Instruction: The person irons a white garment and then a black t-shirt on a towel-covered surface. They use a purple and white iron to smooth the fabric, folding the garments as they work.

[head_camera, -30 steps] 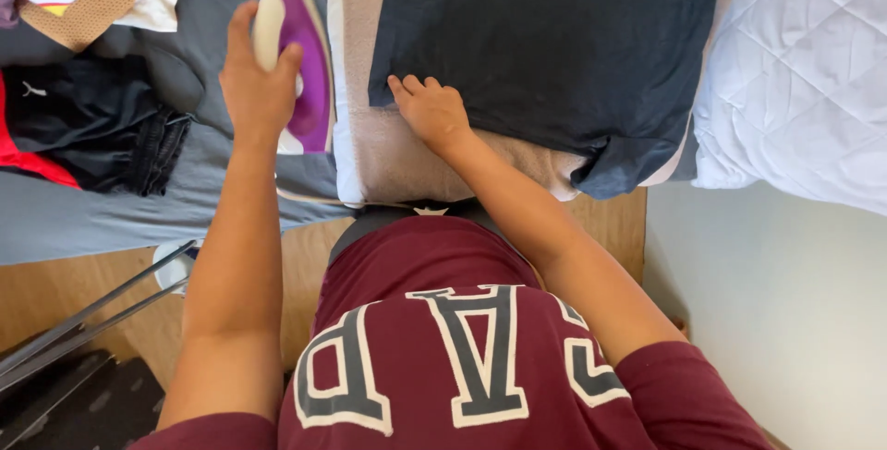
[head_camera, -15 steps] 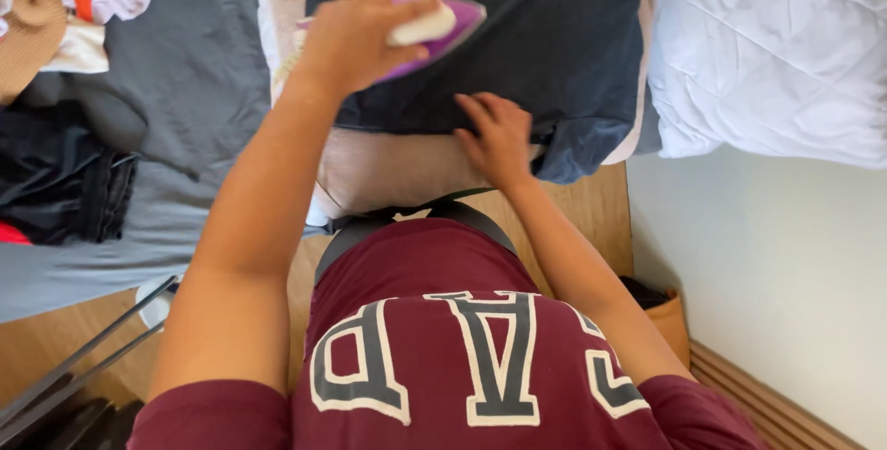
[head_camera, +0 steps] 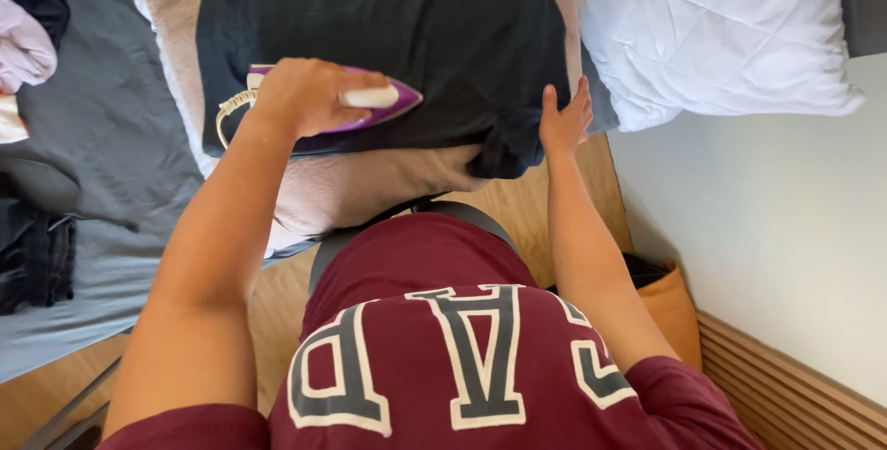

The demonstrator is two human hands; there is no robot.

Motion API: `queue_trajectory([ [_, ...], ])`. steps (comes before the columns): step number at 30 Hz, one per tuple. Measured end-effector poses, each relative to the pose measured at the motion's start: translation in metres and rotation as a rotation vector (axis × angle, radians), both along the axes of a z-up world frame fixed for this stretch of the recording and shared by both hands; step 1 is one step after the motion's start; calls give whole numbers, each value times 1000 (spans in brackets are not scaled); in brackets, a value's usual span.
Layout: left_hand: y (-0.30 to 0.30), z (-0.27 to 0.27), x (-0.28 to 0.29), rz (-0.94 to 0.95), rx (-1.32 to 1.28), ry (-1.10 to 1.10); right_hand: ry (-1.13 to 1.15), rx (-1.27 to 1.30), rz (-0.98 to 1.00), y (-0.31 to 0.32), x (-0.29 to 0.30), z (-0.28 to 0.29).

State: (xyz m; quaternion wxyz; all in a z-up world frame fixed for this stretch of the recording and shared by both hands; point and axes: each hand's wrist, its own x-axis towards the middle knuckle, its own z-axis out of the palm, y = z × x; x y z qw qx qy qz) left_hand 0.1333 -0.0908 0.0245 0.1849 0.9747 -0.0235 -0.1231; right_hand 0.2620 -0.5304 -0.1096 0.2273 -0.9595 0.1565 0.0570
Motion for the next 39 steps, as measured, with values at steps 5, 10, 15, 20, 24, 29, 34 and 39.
queue_trajectory([
  [5, -5, -1, 2, 185, -12, -82, -18, 326, -186, -41, 71, -74],
  [10, 14, -29, 4, 448, 124, -87, -18, 836, -310, -26, 74, 3],
  [15, -11, 1, -11, 290, -24, -43, 10, 1204, -445, -30, 61, 34],
  [20, -22, -11, -1, 200, 154, -166, 700, 1376, -243, -1, 36, 72],
  [24, -27, -21, 7, 292, 86, -117, 563, 1489, -263, -28, 58, 51],
  [29, -47, -27, 1, -96, 169, -229, 111, 1639, -253, -37, 60, 70],
  [34, -66, -30, 19, 113, 136, -180, 105, 1719, -154, -42, 59, 57],
  [39, -86, -17, 29, -129, 150, -69, 54, 1599, 43, -44, 69, 42],
])
